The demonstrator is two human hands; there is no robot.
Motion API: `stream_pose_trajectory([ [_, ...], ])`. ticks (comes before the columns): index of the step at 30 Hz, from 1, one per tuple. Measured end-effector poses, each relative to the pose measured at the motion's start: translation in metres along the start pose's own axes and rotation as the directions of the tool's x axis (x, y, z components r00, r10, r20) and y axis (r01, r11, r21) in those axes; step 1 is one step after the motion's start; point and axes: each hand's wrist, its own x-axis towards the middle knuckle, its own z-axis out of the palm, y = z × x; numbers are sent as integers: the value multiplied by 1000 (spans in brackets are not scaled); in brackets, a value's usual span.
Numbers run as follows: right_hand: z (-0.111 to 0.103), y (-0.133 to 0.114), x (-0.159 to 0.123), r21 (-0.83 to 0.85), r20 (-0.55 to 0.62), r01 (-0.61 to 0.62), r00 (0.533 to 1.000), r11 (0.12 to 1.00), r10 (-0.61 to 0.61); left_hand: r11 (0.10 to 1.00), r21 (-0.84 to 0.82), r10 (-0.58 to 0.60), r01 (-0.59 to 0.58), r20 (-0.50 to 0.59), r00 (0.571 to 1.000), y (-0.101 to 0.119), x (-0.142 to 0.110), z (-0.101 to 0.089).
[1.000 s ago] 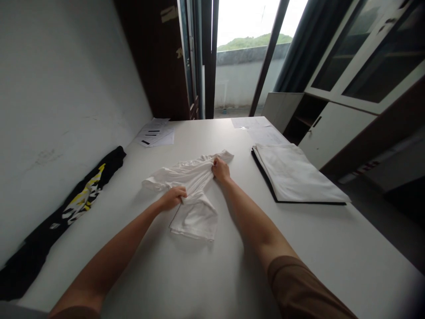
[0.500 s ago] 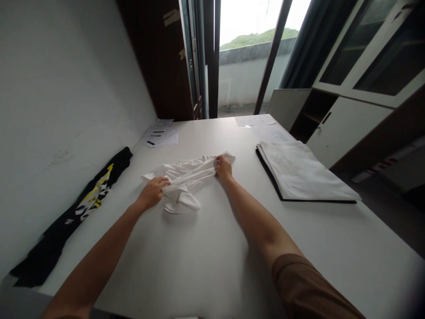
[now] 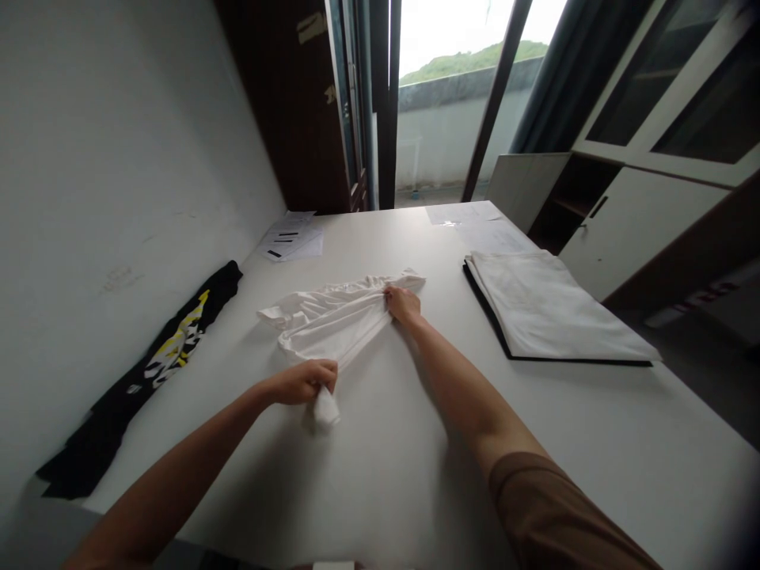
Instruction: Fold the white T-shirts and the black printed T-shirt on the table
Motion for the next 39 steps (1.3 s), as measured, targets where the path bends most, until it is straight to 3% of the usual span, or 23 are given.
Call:
stream_pose_trajectory([
  [3,-4,3,1,-11,10,-62,998,998,62,952,-307,-16,14,-4,1000,1,-35,-4],
  [6,-10,8,2,1,-19,-139,990,990,139,835,-550,-55,28,-32,998,-11,-72,-5],
  [8,-13,11,4,40,-61,-186,980,982,188,761,-647,-100,53,-37,994,-23,-95,-4],
  [11,-15,18,8,153,-132,-227,960,962,247,729,-648,-204,221,103,974,-36,-120,-3],
  [13,-15,23,10,231,-173,-245,942,941,288,775,-511,-332,372,172,928,-37,-127,-5],
  [14,-14,25,11,262,-188,-254,933,931,307,811,-395,-408,433,148,901,-34,-127,-6],
  [15,-13,28,12,286,-200,-262,925,922,324,840,-250,-479,482,76,874,-30,-125,-6],
  [17,-12,32,13,311,-227,-265,912,913,342,814,86,-552,574,-194,811,-20,-117,-6],
  [19,-11,33,13,301,-304,-239,893,923,331,683,356,-449,638,-485,750,-8,-103,0],
  [20,-11,32,12,283,-363,-211,879,936,308,631,437,-352,642,-576,738,-1,-94,5],
  [22,-12,28,10,227,-470,-120,856,966,217,626,533,-173,569,-616,768,12,-75,20],
  [24,-13,20,8,172,-475,16,877,985,69,701,592,-64,397,-502,863,23,-53,40],
  [27,-10,6,3,122,-272,229,943,966,-190,735,659,19,158,-254,967,33,-17,73],
  [30,-4,-4,-1,56,-50,345,938,937,-343,681,729,-3,68,-90,996,39,16,99],
  [32,-1,-6,-2,-3,16,347,938,938,-347,699,715,-24,20,-5,1000,44,31,111],
  [34,0,-5,-2,-55,25,296,955,954,-295,814,579,-1,-46,80,997,53,38,121],
  [36,0,-3,-1,-84,-3,214,977,973,-215,959,269,38,-90,190,981,64,39,130],
  [37,-1,-1,0,-87,-17,175,984,981,-177,994,73,58,-78,249,967,70,39,135],
  [39,-2,3,2,-81,-30,103,994,991,-105,972,-235,94,-17,319,943,77,40,139],
])
